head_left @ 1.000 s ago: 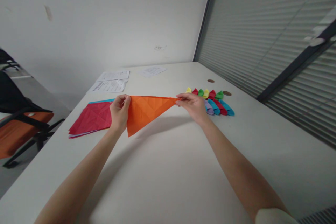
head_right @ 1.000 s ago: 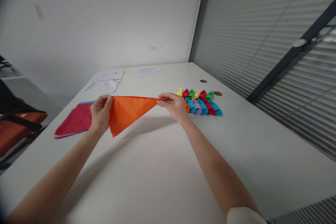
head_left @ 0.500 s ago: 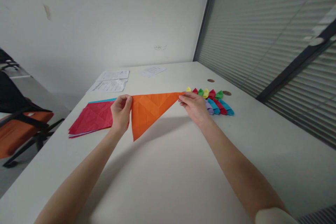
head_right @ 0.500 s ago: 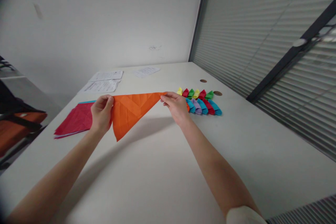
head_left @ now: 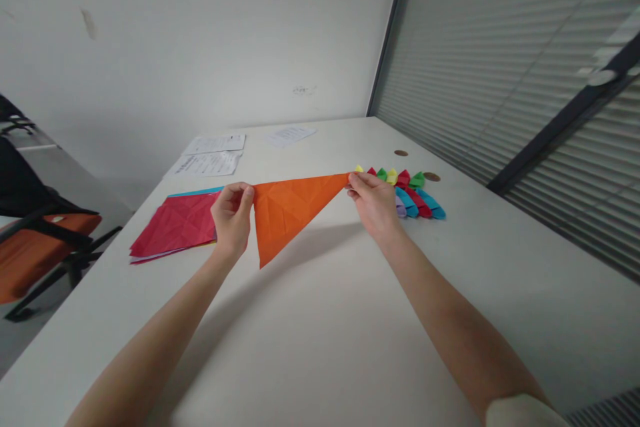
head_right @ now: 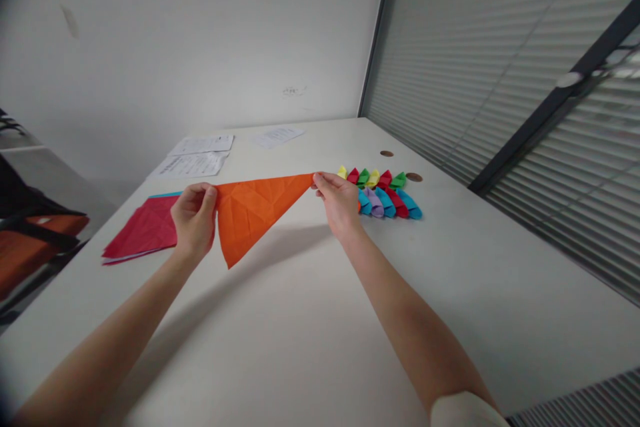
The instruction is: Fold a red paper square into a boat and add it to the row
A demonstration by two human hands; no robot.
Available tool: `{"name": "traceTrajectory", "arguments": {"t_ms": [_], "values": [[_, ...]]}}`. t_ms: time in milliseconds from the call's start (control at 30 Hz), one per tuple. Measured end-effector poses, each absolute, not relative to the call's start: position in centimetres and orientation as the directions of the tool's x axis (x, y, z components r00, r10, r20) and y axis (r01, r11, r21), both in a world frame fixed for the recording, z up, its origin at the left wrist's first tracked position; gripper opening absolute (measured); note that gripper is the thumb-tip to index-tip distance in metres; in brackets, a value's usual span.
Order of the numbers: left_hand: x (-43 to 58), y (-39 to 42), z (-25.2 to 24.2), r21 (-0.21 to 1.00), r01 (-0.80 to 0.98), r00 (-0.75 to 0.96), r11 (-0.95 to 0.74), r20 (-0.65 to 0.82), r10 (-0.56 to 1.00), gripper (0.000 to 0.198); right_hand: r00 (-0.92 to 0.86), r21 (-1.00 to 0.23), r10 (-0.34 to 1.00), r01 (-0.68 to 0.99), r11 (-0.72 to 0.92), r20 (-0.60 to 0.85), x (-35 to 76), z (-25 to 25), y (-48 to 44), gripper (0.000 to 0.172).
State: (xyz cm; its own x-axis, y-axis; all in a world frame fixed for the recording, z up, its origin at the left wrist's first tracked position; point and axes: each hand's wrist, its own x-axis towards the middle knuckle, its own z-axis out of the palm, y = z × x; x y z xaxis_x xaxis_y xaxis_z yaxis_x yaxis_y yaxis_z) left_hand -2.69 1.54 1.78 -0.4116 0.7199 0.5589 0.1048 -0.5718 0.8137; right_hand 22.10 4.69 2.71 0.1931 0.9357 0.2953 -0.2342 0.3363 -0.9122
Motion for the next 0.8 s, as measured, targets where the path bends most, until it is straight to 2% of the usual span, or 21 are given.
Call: {"name": "traceTrajectory", "arguments": {"t_ms": [333, 633, 800], "values": [[-2.71, 1.63, 1.76, 0.794, 0.08, -0.426, -0.603, 0.574, 0.699, 0.023, 0.228, -0.892, 0.927, -0.28, 0.355, 0.297, 22.0, 2.84, 4.57, 0.028], [-2.74, 1.67, 1.7, 0.787, 0.093, -0.437, -0.61, 0.583, 0.685, 0.023, 0.226, -0.89, 0.932, -0.299, 0.343, 0.283, 21.79, 3.18, 4.21, 0.022], [-2.82, 1.67, 1.7, 0.79, 0.087, -0.434, -0.607, 0.578, 0.691, 0.023, 0.224, -0.87, 0.948, -0.391, 0.3, 0.226, 21.82, 3.43, 4.14, 0.018]]}}
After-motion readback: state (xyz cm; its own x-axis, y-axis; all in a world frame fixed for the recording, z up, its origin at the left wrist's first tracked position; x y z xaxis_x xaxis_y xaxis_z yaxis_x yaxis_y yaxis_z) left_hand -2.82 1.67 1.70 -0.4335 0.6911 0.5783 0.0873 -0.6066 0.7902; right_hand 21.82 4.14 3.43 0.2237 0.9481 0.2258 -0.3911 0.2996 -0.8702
